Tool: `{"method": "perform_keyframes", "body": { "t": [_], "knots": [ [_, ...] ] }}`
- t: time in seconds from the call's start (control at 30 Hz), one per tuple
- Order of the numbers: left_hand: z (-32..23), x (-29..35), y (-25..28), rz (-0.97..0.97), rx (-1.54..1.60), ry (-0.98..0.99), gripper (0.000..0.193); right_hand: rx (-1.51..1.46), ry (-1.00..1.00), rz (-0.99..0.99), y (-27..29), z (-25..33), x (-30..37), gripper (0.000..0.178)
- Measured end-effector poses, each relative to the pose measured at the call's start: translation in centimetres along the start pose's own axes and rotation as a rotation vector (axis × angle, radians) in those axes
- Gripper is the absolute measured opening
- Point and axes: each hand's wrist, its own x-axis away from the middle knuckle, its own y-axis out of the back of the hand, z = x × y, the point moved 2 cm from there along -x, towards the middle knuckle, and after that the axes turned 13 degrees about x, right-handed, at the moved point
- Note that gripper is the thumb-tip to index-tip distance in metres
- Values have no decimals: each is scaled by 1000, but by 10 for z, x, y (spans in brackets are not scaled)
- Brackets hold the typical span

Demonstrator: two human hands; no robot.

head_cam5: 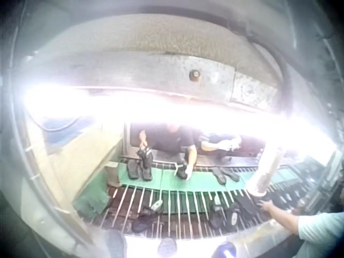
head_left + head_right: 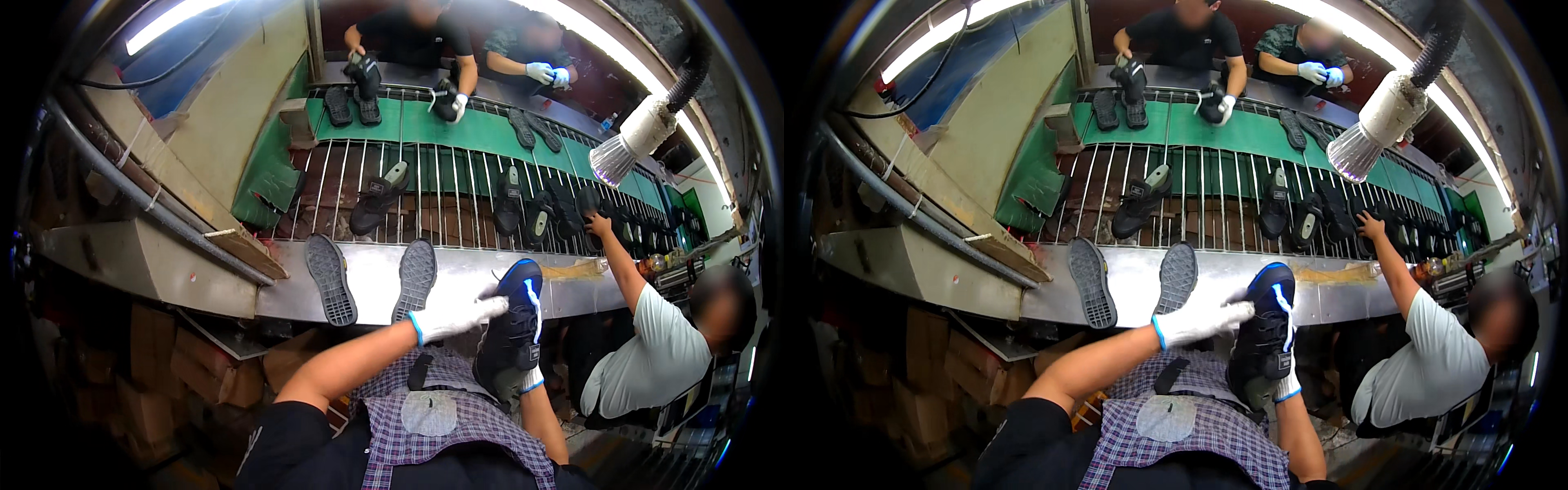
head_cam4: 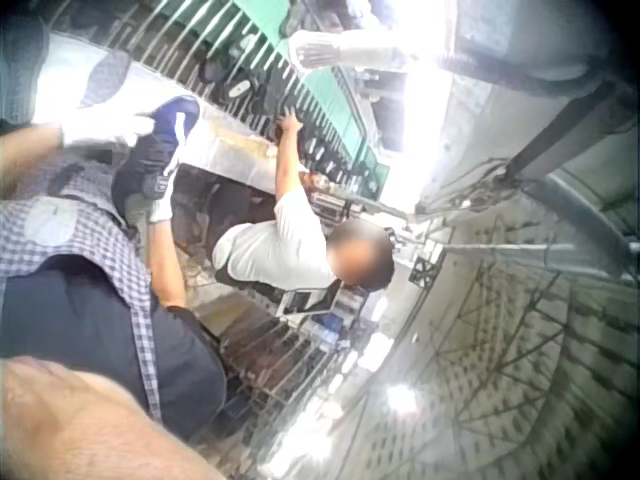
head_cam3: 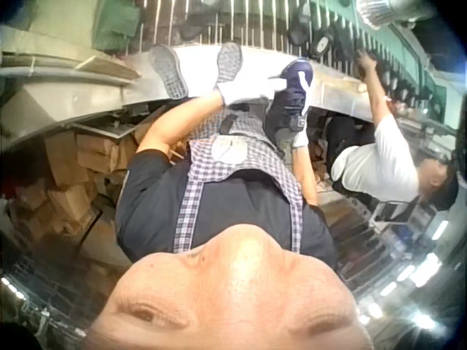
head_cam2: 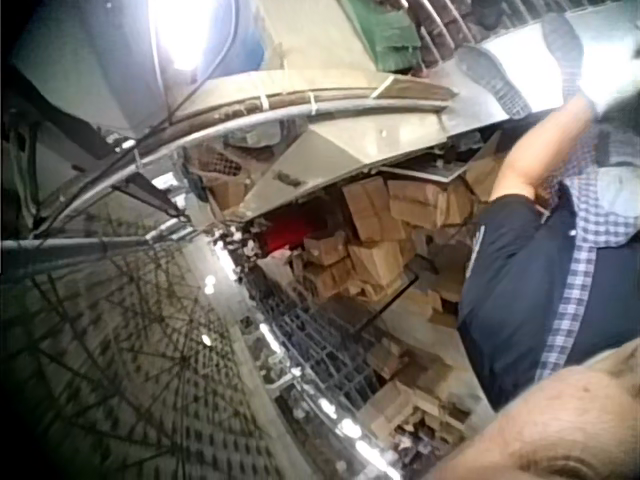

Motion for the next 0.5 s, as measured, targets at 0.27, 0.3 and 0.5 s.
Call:
{"method": "perform_keyframes", "body": {
  "t": [0.27,0.3,0.5],
  "knots": [
    [52,-63,208,-758,-978,-109,93,66,-73,29,-104,46,31,71],
    [72,-69,227,-840,-1063,-79,100,-13,-182,32,-85,50,37,99],
    [57,-108,175,-860,-1115,260,119,719,124,-145,32,85,53,65]
  ]
}}
